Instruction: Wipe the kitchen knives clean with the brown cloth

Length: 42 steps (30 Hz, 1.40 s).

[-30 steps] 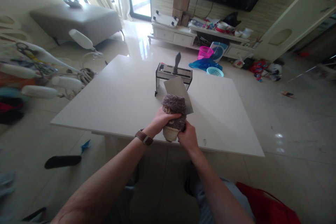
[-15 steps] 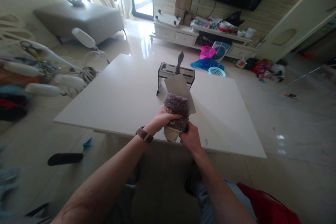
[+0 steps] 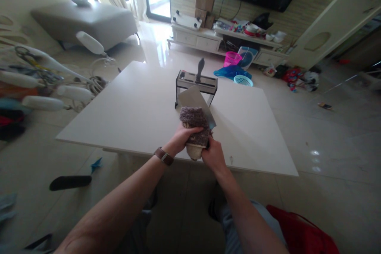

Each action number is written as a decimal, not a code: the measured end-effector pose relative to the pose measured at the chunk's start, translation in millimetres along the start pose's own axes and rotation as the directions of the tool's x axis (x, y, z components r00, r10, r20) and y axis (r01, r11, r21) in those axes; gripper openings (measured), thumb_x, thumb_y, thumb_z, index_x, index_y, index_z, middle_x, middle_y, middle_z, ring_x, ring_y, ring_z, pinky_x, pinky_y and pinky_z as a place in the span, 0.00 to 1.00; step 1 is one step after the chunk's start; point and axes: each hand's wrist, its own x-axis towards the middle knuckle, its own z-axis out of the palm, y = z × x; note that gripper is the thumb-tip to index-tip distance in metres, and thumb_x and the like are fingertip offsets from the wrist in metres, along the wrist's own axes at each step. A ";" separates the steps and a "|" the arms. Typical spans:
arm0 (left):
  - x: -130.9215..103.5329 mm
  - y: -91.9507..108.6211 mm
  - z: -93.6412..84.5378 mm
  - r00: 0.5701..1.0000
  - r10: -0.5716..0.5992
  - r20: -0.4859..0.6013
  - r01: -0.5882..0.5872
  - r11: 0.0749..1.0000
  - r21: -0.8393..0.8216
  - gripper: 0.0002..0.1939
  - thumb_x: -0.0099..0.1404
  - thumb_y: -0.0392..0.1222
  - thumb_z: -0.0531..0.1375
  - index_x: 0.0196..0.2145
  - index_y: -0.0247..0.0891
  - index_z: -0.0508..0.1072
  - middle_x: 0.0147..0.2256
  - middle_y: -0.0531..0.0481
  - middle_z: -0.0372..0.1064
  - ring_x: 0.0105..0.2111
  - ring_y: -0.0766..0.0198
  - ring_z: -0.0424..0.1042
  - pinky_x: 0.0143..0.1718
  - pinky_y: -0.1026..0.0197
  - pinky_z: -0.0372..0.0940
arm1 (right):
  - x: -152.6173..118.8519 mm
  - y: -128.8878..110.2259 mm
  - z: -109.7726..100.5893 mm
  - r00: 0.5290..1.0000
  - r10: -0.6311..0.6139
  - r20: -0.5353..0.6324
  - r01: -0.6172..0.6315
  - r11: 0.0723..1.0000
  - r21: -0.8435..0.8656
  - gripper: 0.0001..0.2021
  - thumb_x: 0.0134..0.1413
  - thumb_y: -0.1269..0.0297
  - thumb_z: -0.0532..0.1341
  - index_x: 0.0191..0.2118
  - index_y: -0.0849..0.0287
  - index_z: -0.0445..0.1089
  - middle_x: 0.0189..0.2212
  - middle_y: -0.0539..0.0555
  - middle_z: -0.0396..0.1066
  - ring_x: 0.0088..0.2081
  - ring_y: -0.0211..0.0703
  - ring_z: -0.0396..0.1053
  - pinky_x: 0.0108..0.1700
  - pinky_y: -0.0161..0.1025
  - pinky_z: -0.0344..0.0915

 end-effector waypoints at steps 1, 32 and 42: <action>-0.2 -3.2 2.5 1.000 0.004 -0.002 -0.004 1.000 -0.002 0.36 0.40 0.39 0.79 0.48 0.34 0.77 0.45 0.40 0.80 0.43 0.50 0.80 0.50 0.48 0.74 | 0.2 0.4 0.4 1.000 0.009 0.001 -0.009 1.000 -0.005 0.13 0.49 0.69 0.60 0.41 0.60 0.78 0.36 0.61 0.82 0.38 0.55 0.79 0.36 0.39 0.66; 15.4 24.5 -18.2 0.991 0.130 -0.007 -0.124 0.959 0.256 0.33 0.36 0.38 0.79 0.43 0.34 0.79 0.43 0.41 0.80 0.44 0.47 0.79 0.50 0.47 0.74 | 2.9 -2.0 -6.5 0.999 -0.040 -0.032 0.039 0.999 -0.008 0.04 0.52 0.64 0.62 0.32 0.57 0.73 0.24 0.48 0.71 0.26 0.40 0.63 0.31 0.36 0.54; 18.3 17.8 -15.6 0.984 0.132 -0.123 -0.127 0.991 0.053 0.34 0.39 0.38 0.78 0.46 0.35 0.77 0.41 0.42 0.80 0.42 0.50 0.80 0.48 0.49 0.75 | 2.0 -1.4 0.3 1.000 -0.025 -0.002 0.025 0.997 -0.071 0.03 0.52 0.65 0.62 0.30 0.56 0.73 0.23 0.49 0.72 0.26 0.41 0.65 0.31 0.36 0.55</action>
